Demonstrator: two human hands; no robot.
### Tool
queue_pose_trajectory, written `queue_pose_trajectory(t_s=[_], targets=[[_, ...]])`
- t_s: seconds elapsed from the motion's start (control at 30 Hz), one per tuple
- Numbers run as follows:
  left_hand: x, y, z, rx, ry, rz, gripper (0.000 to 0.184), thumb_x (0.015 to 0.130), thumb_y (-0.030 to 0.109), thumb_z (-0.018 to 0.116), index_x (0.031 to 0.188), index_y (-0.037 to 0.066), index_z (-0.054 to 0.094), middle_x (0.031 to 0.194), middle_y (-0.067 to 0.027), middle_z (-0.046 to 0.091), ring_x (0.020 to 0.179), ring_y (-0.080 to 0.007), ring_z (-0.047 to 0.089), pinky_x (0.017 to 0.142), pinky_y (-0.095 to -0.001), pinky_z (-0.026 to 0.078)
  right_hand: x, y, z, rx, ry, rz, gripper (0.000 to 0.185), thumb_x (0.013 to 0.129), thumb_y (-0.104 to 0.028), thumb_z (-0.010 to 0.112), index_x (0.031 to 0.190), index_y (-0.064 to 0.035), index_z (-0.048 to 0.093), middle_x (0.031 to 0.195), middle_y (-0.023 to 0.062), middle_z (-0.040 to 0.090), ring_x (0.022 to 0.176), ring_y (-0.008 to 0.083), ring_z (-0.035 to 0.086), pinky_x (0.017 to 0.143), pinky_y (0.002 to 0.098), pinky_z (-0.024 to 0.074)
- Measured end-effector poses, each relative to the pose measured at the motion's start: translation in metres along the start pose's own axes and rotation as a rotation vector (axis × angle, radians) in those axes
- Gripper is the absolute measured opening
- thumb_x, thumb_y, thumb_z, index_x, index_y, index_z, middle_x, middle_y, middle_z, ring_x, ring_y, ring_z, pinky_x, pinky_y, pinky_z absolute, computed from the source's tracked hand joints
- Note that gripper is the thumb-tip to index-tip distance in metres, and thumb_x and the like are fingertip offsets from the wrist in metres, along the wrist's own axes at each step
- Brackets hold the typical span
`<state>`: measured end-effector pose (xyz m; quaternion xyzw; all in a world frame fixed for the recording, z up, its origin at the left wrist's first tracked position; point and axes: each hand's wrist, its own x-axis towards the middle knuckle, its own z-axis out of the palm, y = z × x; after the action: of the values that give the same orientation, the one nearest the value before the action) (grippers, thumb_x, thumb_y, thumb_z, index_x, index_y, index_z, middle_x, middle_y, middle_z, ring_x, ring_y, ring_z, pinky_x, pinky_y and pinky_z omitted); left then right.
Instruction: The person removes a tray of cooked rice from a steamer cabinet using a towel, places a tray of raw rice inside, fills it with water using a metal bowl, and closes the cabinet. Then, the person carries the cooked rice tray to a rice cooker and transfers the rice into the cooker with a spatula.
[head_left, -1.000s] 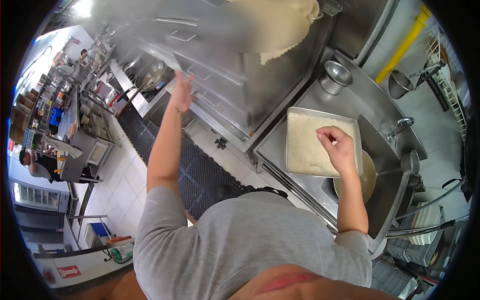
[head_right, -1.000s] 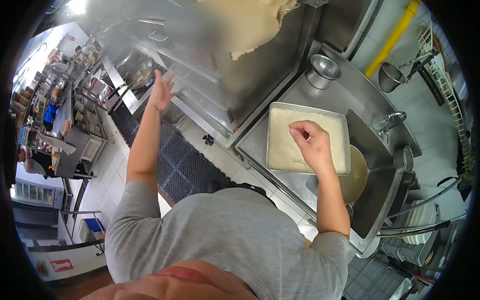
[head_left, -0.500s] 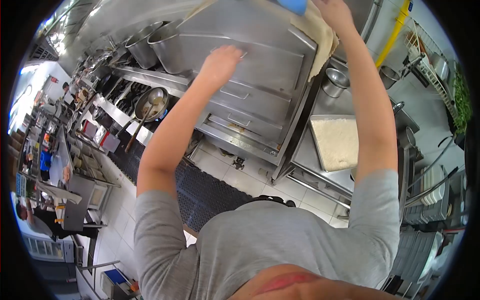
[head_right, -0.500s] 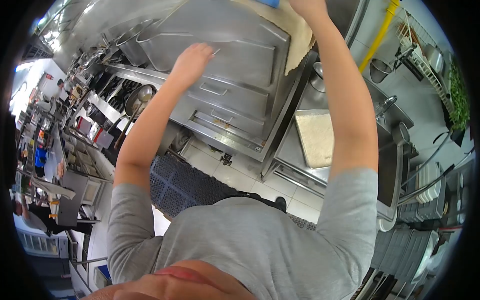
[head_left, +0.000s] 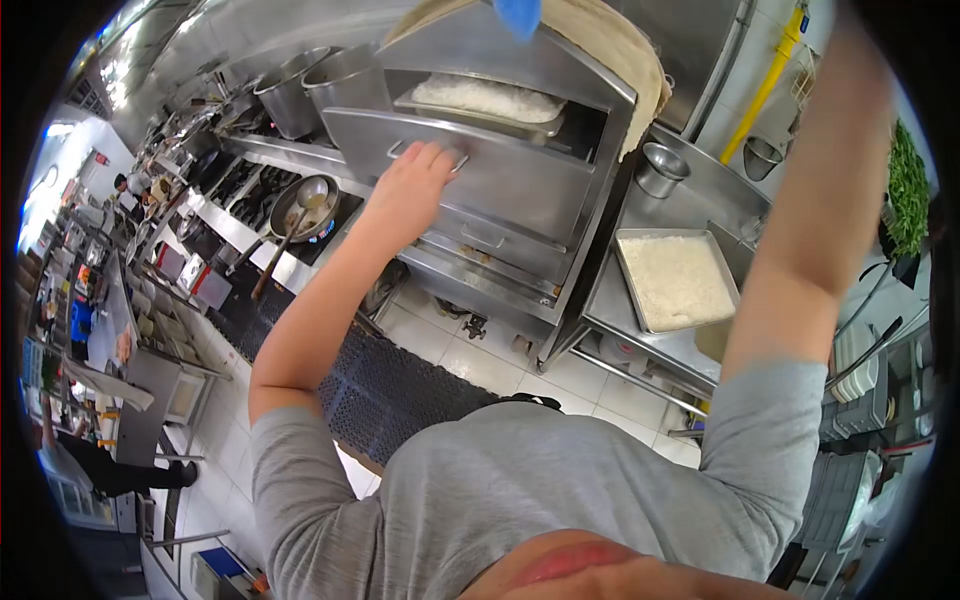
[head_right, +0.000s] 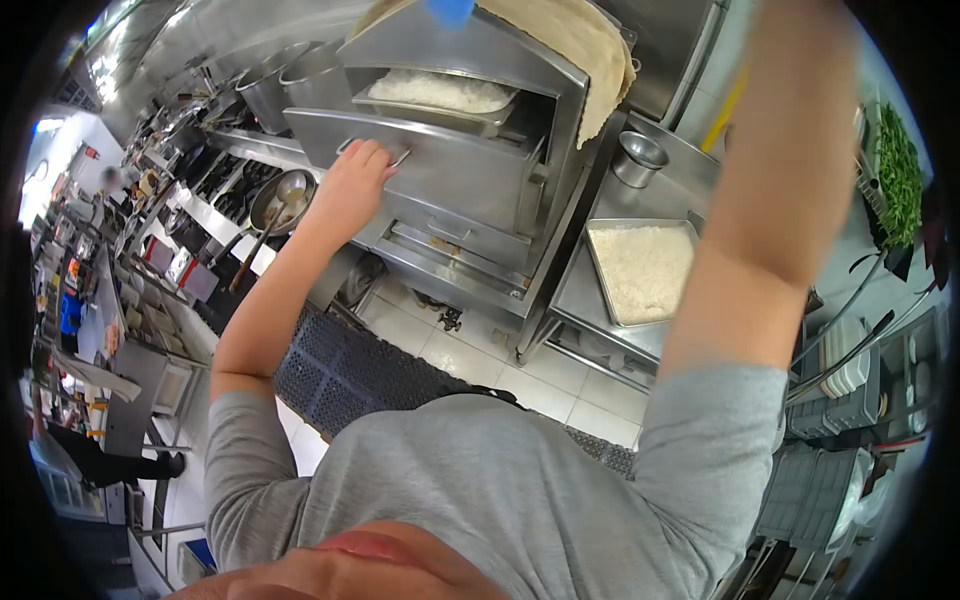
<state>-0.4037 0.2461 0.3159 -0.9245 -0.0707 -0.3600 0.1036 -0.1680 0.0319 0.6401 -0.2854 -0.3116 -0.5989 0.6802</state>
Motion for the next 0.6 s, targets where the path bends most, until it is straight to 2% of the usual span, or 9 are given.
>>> queue_pose_trajectory(t_s=[0.17, 0.3, 0.4, 0.5, 0.6], targets=[[-0.039, 0.022, -0.037, 0.054, -0.035, -0.046, 0.014, 0.085, 0.012, 0.055, 0.093, 0.000, 0.053, 0.091, -0.0127, 0.054, 0.090, -0.0322, 0.052, 0.082, -0.0409, 0.044, 0.016, -0.037, -0.153, 0.030, -0.232, -0.072, 0.032, 0.089, -0.024, 0.052, 0.100, 0.0057, 0.054, 0.100, 0.0214, 0.057, 0.094, 0.0321, 0.054, 0.082, 0.0380, 0.0432], [-0.060, 0.040, -0.062, 0.026, 0.011, -0.089, 0.019, 0.087, 0.017, 0.054, 0.093, -0.001, 0.053, 0.091, -0.0146, 0.054, 0.090, -0.0330, 0.051, 0.081, -0.0402, 0.043, 0.007, -0.060, -0.237, 0.079, -0.517, -0.040, 0.030, 0.086, -0.022, 0.056, 0.100, 0.0045, 0.054, 0.096, 0.0169, 0.056, 0.091, 0.0273, 0.054, 0.079, 0.0342, 0.0431], [-0.073, 0.046, -0.069, 0.079, -0.005, -0.138, 0.020, 0.086, 0.018, 0.055, 0.092, -0.001, 0.053, 0.092, -0.0156, 0.055, 0.091, -0.0336, 0.051, 0.082, -0.0401, 0.043, -0.003, -0.075, -0.263, 0.098, -0.764, -0.038, 0.028, 0.085, -0.020, 0.059, 0.100, 0.0036, 0.053, 0.094, 0.0135, 0.056, 0.088, 0.0237, 0.054, 0.077, 0.0314, 0.0430], [-0.071, 0.058, -0.077, 0.068, -0.052, -0.276, 0.016, 0.086, 0.015, 0.055, 0.094, 0.002, 0.055, 0.095, -0.0158, 0.055, 0.094, -0.0343, 0.051, 0.083, -0.0415, 0.043, -0.020, -0.089, -0.262, 0.105, -0.995, -0.027, 0.028, 0.083, -0.018, 0.062, 0.099, 0.0027, 0.053, 0.091, 0.0101, 0.056, 0.085, 0.0201, 0.054, 0.075, 0.0286, 0.0430], [-0.060, 0.090, -0.086, 0.166, 0.020, -0.398, 0.024, 0.085, 0.021, 0.060, 0.100, 0.003, 0.056, 0.098, -0.0136, 0.057, 0.098, -0.0302, 0.053, 0.084, -0.0381, 0.044, -0.054, -0.109, -0.244, 0.090, -1.191, -0.009, 0.028, 0.081, -0.016, 0.065, 0.099, 0.0017, 0.052, 0.088, 0.0067, 0.056, 0.083, 0.0166, 0.053, 0.073, 0.0257, 0.0429]])
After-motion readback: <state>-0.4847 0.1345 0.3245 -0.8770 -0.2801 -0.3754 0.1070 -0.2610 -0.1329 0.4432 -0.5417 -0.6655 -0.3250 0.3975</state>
